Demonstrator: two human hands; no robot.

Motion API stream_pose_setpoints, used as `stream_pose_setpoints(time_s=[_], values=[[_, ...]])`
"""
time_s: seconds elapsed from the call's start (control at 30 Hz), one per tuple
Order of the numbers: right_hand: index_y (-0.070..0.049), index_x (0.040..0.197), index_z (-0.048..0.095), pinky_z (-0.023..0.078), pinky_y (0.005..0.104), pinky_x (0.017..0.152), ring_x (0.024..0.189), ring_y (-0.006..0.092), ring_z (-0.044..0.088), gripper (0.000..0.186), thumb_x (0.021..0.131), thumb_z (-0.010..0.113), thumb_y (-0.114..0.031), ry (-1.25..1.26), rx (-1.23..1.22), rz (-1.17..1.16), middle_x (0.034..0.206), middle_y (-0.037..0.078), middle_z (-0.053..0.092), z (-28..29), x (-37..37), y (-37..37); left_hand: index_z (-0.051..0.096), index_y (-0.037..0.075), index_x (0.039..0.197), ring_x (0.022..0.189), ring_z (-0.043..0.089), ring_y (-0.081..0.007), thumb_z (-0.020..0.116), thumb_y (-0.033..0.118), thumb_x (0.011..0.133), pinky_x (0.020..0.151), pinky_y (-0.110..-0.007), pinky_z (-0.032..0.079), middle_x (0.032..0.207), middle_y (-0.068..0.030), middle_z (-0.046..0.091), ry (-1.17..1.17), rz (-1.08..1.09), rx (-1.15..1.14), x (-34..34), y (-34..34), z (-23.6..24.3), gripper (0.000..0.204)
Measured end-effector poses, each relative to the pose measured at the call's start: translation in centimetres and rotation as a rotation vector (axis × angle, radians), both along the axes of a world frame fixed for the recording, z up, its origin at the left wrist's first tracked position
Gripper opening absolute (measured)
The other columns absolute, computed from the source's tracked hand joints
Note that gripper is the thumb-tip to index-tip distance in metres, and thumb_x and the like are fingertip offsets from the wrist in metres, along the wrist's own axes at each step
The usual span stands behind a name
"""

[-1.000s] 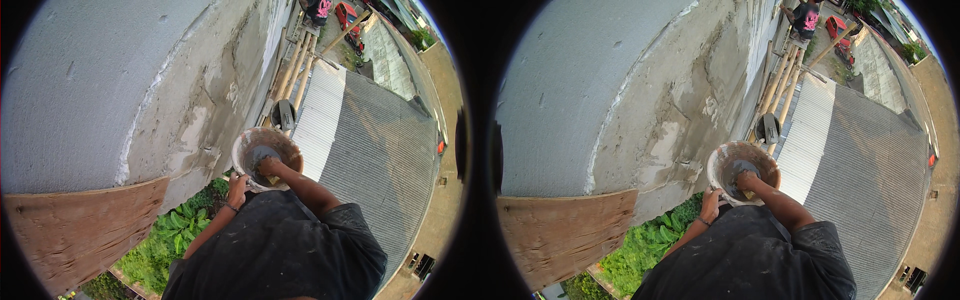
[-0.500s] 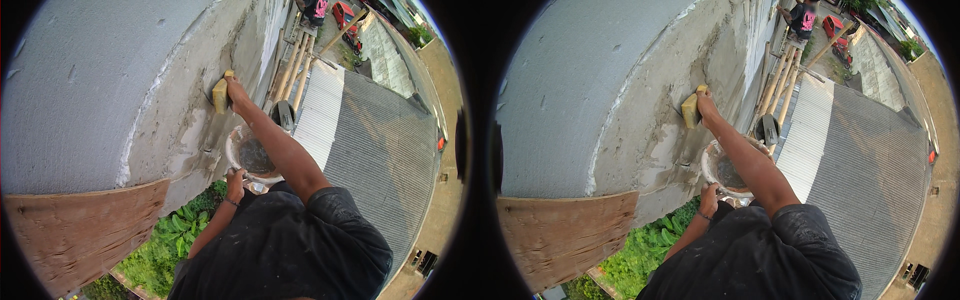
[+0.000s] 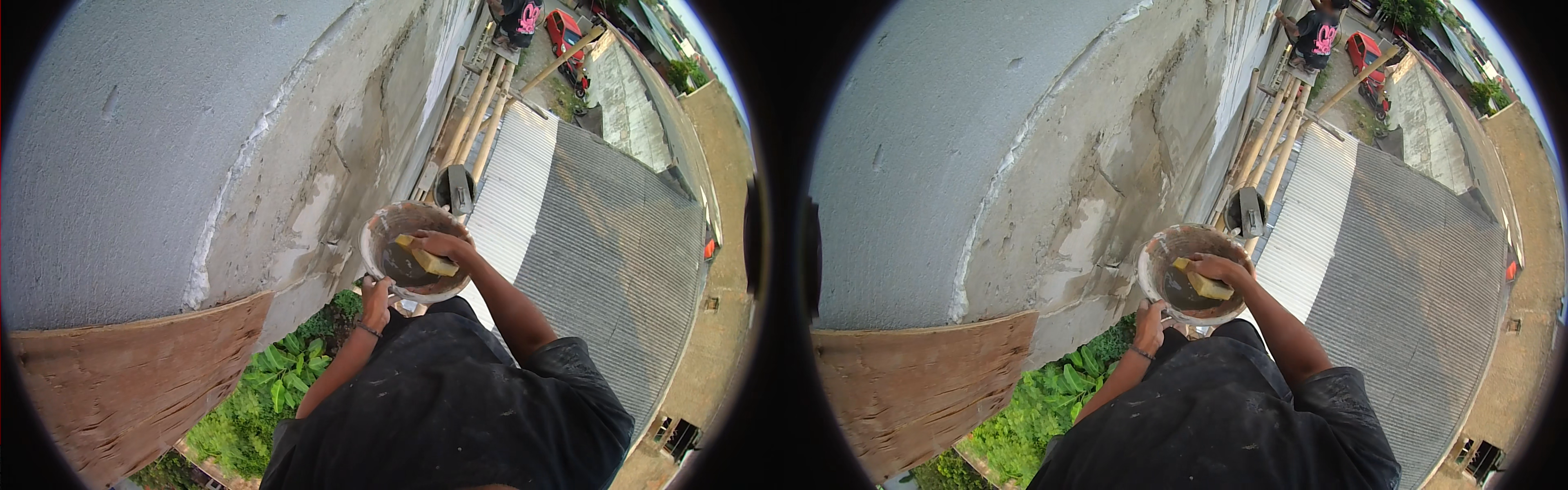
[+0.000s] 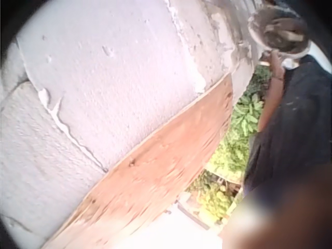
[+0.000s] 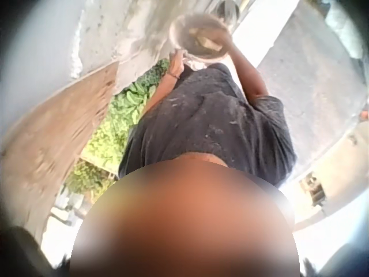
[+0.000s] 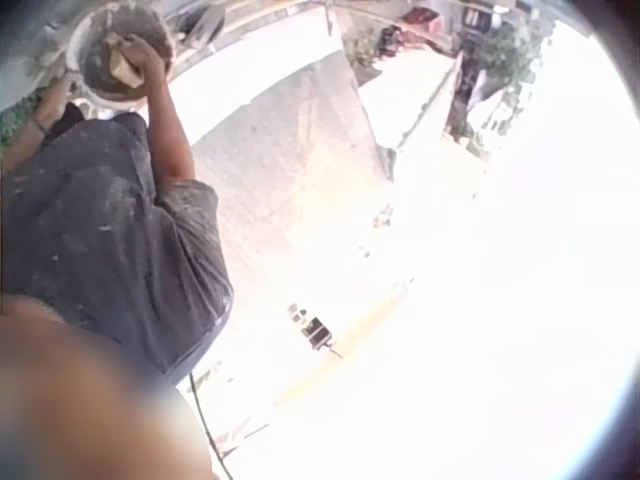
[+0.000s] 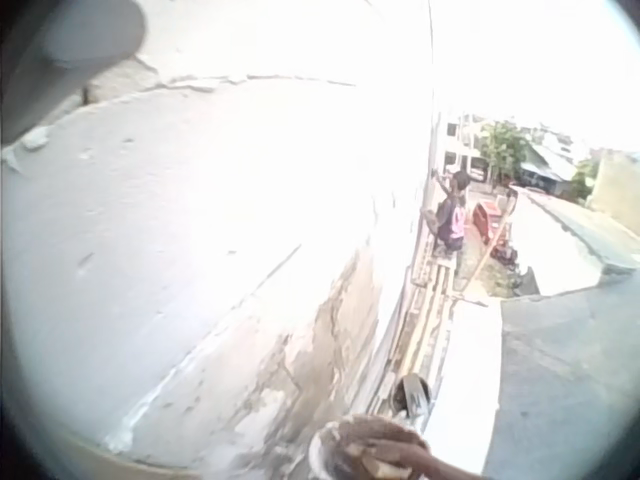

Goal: The person repeatedly dips a sponge into a bucket and rubs the exterior wall surface with the sponge.

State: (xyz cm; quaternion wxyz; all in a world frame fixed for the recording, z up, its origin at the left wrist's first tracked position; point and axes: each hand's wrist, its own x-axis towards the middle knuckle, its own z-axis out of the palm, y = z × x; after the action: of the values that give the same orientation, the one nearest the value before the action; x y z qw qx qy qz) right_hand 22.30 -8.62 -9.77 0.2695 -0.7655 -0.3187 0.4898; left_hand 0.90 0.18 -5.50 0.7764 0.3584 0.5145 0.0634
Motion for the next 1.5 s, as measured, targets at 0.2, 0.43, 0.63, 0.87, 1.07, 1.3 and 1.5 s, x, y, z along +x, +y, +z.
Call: stream_pose_setpoints(time_s=[0.2,0.43,0.63,0.87,1.07,1.3,1.5], values=[[-0.005,0.125,0.062,0.045,0.0438,0.097,0.112,0.0398,0.059,0.053,0.09,0.046,-0.042,-0.311,-0.465,0.595,0.12,0.022,0.062,-2.4,-5.2,0.9,0.047,-0.002,0.108,0.09,0.062,-0.027,0.056,0.004,0.08,0.073,-0.043,0.059,0.102,-0.0136,0.055,-0.017,-0.03,-0.016,-0.3,-0.2,1.9,0.03],[-0.006,0.115,0.061,0.056,0.0329,0.068,0.08,0.0203,0.065,0.04,0.092,0.054,-0.037,0.636,-0.082,-0.388,0.094,0.012,0.064,8.1,1.6,2.8,0.044,-0.002,0.118,0.093,0.061,-0.0274,0.056,0.006,0.08,0.073,-0.046,0.059,0.108,-0.015,0.054,0.005,0.002,-0.042,-0.6,-0.2,1.3,0.041],[-0.007,0.142,0.037,0.053,0.0314,0.08,0.091,0.0187,0.061,0.056,0.097,0.05,-0.039,0.511,0.754,-0.817,0.107,0.01,0.056,22.1,4.6,13.6,0.047,-0.002,0.109,0.089,0.061,-0.0253,0.058,0.004,0.078,0.073,-0.043,0.061,0.101,-0.0128,0.054,-0.02,0.008,0.003,-0.5,-0.1,0.9,0.033],[-0.01,0.144,0.039,0.042,0.0325,0.095,0.109,0.0212,0.055,0.054,0.098,0.049,-0.036,0.108,0.702,-0.58,0.127,0.014,0.056,22.3,3.0,14.9,0.048,-0.001,0.108,0.09,0.059,-0.0236,0.061,0.006,0.077,0.075,-0.042,0.059,0.101,-0.0125,0.054,-0.022,0.056,-0.005,-1.2,1.3,-0.6,0.035],[-0.018,0.138,0.051,0.045,0.0392,0.094,0.109,0.0313,0.062,0.052,0.091,0.054,-0.041,-0.137,0.162,-0.068,0.12,0.017,0.064,13.8,-1.0,5.8,0.047,-0.001,0.111,0.092,0.059,-0.0253,0.059,0.007,0.077,0.073,-0.042,0.059,0.103,-0.0135,0.054,-0.014,0.018,0.022,-0.9,0.8,-0.8,0.037],[-0.008,0.115,0.068,0.05,0.0441,0.091,0.106,0.0332,0.064,0.042,0.081,0.058,-0.03,-0.297,-0.417,0.373,0.114,0.019,0.067,-2.3,-5.2,2.0,0.044,-0.003,0.115,0.098,0.057,-0.0302,0.057,0.007,0.081,0.074,-0.045,0.06,0.11,-0.0167,0.051,-0.047,-0.053,0.027,-1.0,0.8,1.5,0.037],[-0.006,0.121,0.064,0.046,0.0428,0.094,0.113,0.0314,0.06,0.051,0.082,0.057,-0.038,-0.231,-0.292,0.269,0.125,0.017,0.061,-4.5,-3.1,0.9,0.046,-0.002,0.114,0.099,0.058,-0.0304,0.055,0.005,0.081,0.077,-0.047,0.059,0.111,-0.0163,0.051,-0.042,-0.073,0.039,-0.7,0.4,2.6,0.035]])
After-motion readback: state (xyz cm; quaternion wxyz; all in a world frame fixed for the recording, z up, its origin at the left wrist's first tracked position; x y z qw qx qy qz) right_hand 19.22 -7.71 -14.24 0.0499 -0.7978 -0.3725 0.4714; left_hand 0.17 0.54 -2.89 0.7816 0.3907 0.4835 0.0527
